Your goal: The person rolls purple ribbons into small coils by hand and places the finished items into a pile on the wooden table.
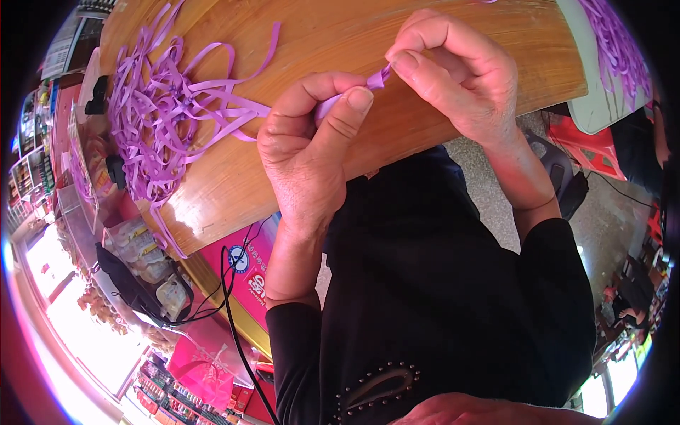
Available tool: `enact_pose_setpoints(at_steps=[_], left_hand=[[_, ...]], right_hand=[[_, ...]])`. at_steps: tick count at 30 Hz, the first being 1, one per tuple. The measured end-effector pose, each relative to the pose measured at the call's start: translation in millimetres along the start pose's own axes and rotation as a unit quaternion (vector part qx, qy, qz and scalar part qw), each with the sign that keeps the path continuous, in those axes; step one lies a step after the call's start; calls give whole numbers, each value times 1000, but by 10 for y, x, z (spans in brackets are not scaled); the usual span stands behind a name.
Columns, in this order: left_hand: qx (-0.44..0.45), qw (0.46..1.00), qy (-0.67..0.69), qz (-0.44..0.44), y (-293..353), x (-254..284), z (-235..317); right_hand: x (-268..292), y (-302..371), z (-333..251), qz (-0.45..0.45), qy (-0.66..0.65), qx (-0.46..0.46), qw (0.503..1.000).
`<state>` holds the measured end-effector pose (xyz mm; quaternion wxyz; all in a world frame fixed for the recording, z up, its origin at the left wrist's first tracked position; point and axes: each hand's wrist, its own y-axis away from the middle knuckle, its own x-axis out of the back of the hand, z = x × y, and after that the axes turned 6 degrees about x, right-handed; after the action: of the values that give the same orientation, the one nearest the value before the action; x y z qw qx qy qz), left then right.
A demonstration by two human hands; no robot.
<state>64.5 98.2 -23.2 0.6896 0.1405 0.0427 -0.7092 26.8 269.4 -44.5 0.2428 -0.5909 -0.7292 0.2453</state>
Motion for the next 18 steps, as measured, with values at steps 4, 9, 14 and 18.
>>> enact_pose_setpoints(at_steps=[4, 9, 14, 18], left_hand=[[8, 1000, 10, 20, 3, -22, 3], [10, 1000, 20, 7, 0, 1, -3], [17, 1000, 23, 3, 17, 2, 25], [-15, 999, 34, -18, 41, -39, 40]], right_hand=[[15, 14, 15, -1, 10, 4, 1000], [41, -63, -118, 17, 93, 80, 992], [3, -241, -258, -104, 244, 166, 950], [-22, -276, -353, -184, 324, 219, 902]])
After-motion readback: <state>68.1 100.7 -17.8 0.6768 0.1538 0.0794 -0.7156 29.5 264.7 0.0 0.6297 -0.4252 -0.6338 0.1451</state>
